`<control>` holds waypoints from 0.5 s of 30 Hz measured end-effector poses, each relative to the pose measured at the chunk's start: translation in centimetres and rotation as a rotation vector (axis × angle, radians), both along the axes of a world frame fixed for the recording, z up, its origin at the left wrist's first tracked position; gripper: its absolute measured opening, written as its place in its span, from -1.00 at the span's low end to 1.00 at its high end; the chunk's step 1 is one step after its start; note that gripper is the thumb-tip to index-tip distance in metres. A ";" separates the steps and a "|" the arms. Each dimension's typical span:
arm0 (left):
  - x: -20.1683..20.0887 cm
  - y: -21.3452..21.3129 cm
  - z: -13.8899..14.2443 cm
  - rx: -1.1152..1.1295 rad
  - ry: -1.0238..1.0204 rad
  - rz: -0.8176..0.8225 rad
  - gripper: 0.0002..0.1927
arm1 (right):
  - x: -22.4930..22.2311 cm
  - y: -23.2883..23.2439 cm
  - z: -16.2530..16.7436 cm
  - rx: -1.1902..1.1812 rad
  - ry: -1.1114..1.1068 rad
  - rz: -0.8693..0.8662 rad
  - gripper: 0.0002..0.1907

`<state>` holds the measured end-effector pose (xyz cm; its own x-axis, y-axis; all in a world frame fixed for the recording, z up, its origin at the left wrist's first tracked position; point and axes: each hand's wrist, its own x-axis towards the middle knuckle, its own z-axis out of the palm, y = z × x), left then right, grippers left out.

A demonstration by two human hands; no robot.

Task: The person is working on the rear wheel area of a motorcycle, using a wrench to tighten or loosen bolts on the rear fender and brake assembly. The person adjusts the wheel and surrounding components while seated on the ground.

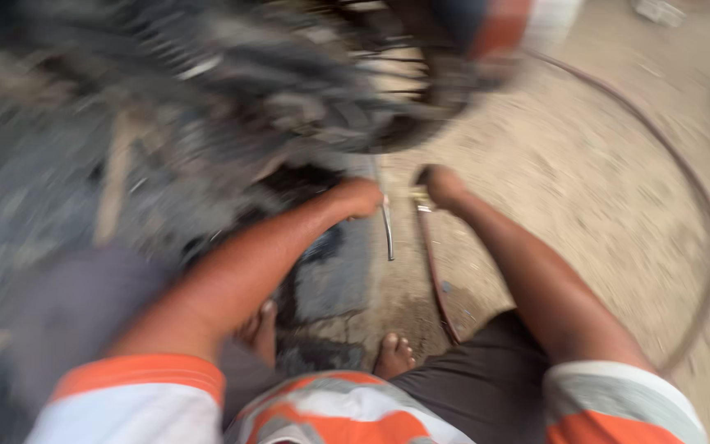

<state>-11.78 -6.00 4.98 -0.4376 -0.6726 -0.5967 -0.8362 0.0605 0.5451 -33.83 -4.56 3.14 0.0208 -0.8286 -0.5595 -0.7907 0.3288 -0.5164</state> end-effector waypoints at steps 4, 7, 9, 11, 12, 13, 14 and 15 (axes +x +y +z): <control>3.9 3.0 3.0 -0.109 0.034 -0.162 -0.62 | 3.4 0.7 1.4 0.287 -0.201 0.010 -0.60; 4.3 8.1 8.3 -0.136 0.085 -0.318 -0.58 | 5.6 1.7 0.7 0.378 -0.325 -0.087 -0.38; 6.7 11.6 13.0 -0.103 0.109 -0.471 -0.54 | 5.4 2.3 -0.8 0.317 -0.327 -0.084 -0.36; 11.8 14.8 18.7 -0.061 0.179 -0.544 -0.49 | 3.6 2.3 -2.4 0.304 -0.304 -0.024 -0.33; 15.2 15.8 21.6 -0.060 0.234 -0.503 -0.47 | 2.3 2.1 -3.1 0.302 -0.272 0.024 -0.32; 18.9 16.9 24.3 -0.069 0.303 -0.392 -0.44 | 0.9 1.6 -3.5 0.285 -0.117 0.143 -0.43; 24.1 17.9 26.2 -0.156 0.432 -0.114 -0.51 | -0.4 1.0 -3.7 0.317 -0.086 0.111 -0.53; 30.0 19.1 27.8 -0.467 0.903 -0.057 -0.73 | -1.7 0.1 -3.3 0.344 -0.281 0.107 -0.50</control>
<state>18.18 13.14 32.73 -0.6335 -0.7176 0.2895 -0.1126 0.4556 0.8830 -35.49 -4.48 -0.17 0.2870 -0.5806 -0.7619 -0.6743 0.4425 -0.5912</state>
